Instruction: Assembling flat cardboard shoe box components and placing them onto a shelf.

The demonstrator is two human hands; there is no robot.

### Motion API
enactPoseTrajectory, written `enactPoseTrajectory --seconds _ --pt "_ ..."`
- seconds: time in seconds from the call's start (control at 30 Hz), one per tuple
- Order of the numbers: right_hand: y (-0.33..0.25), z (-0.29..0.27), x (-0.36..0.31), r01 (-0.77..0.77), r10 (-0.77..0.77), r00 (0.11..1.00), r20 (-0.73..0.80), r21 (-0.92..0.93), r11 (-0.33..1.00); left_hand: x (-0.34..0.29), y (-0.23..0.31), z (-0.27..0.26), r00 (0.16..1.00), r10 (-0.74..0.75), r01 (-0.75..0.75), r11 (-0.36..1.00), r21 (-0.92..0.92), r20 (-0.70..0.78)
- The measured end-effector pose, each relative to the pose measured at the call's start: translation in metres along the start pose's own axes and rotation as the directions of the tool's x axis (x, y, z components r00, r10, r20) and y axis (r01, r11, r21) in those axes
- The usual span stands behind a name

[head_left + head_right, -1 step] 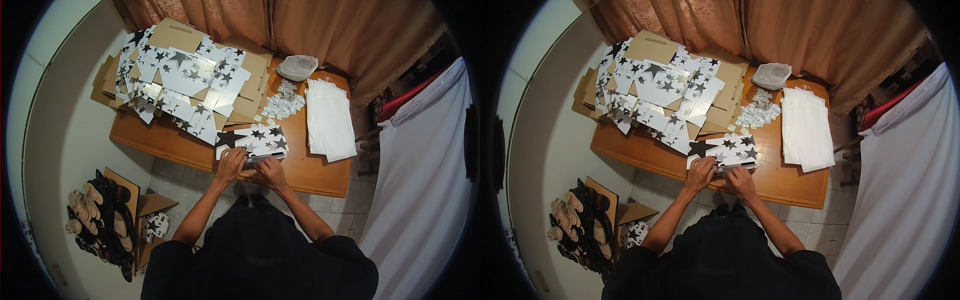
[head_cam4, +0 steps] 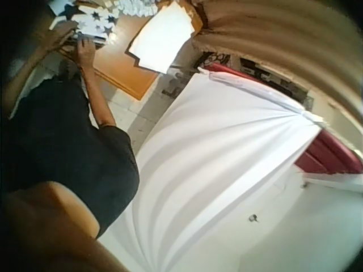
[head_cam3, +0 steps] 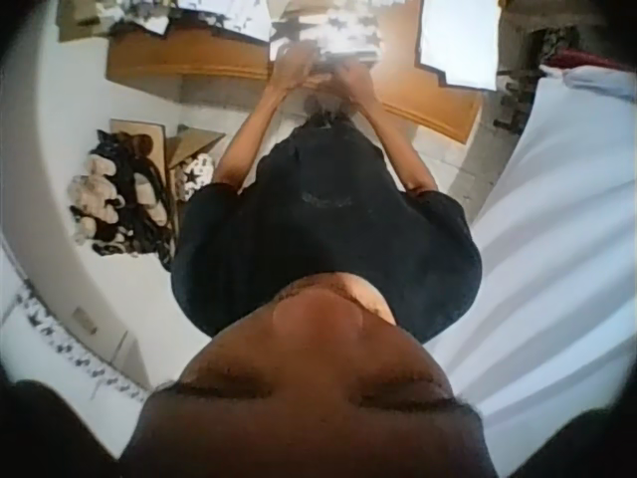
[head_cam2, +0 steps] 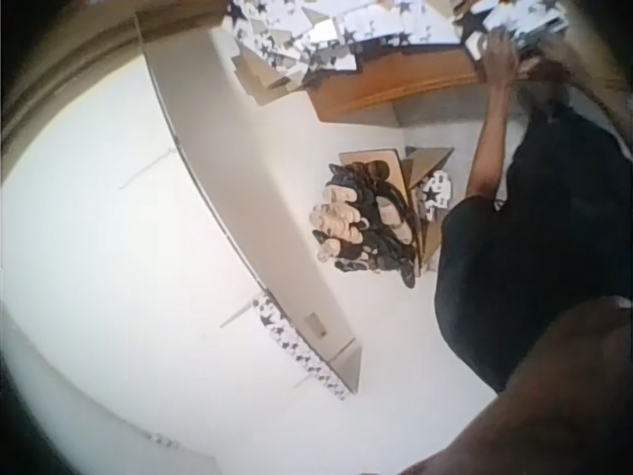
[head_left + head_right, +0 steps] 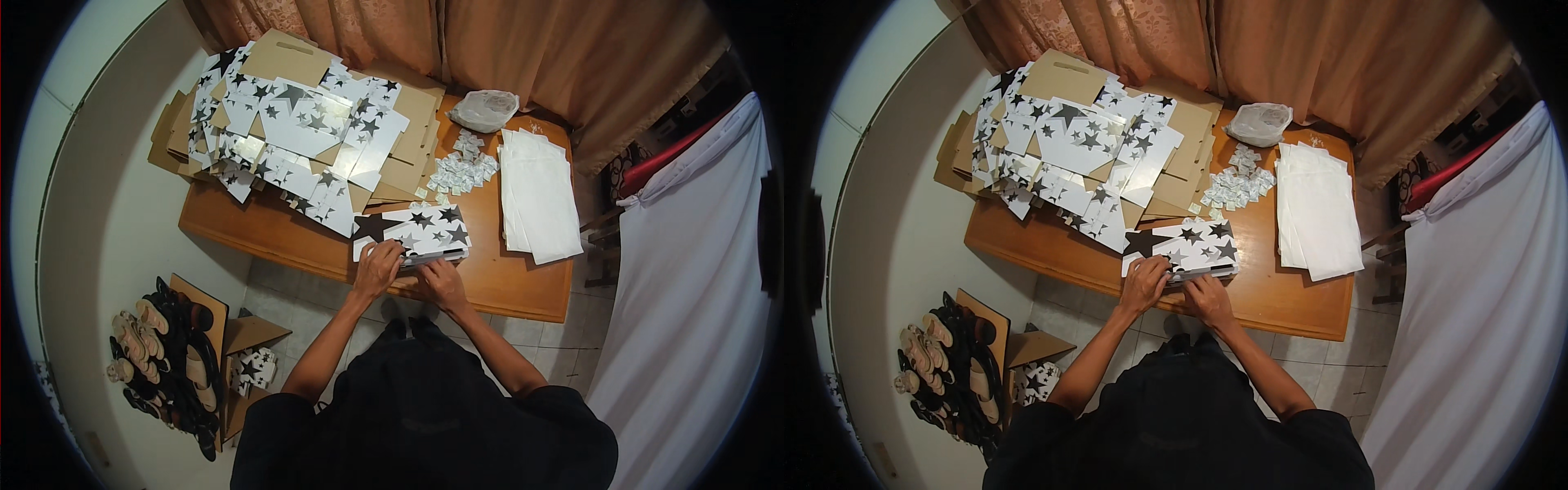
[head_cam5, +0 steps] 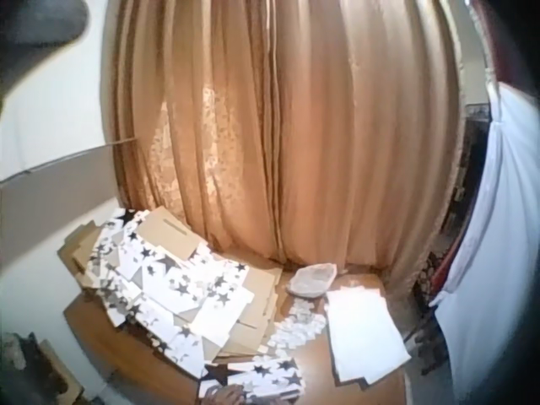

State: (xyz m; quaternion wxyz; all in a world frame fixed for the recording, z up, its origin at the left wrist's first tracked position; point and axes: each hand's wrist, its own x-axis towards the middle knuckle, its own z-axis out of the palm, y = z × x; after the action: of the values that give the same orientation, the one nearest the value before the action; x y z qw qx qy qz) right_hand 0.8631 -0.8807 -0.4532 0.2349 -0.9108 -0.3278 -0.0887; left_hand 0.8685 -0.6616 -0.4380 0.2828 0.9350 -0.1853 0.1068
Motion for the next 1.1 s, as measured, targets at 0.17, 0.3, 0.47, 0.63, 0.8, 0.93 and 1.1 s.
enactPoseTrajectory --seconds 0.17,0.3,0.47,0.63,0.8,0.93,1.1 --pt "-0.007 0.007 -0.006 -0.031 0.027 0.995 -0.094 -0.034 0.999 -0.002 0.0 0.006 0.998 0.028 -0.026 0.999 0.041 -0.052" --pt "-0.001 0.019 -0.011 -0.045 0.038 0.996 -0.081 -0.088 0.995 -0.001 0.001 0.009 0.998 0.026 -0.022 0.998 0.06 -0.064" --pt "0.004 0.023 -0.011 -0.088 0.112 0.986 0.127 -0.178 0.98 -0.002 -0.002 0.013 0.999 0.019 -0.017 0.997 0.073 -0.029" --pt "0.003 0.029 -0.012 -0.129 0.141 0.982 0.122 -0.101 0.986 -0.004 -0.001 0.017 1.0 0.004 -0.002 0.998 0.061 -0.029" --pt "0.001 0.031 -0.016 -0.117 0.117 0.993 0.025 -0.01 0.993 -0.004 -0.001 0.02 0.999 -0.003 0.006 0.998 0.065 -0.038" --pt "-0.005 0.025 -0.012 -0.14 0.139 0.989 0.043 0.012 0.99 -0.006 0.002 0.021 1.0 0.003 0.0 0.996 0.085 -0.029" --pt "-0.002 0.024 -0.012 -0.145 0.144 0.989 0.018 0.029 0.989 -0.004 0.003 0.021 1.0 -0.015 0.017 0.996 0.091 -0.021"
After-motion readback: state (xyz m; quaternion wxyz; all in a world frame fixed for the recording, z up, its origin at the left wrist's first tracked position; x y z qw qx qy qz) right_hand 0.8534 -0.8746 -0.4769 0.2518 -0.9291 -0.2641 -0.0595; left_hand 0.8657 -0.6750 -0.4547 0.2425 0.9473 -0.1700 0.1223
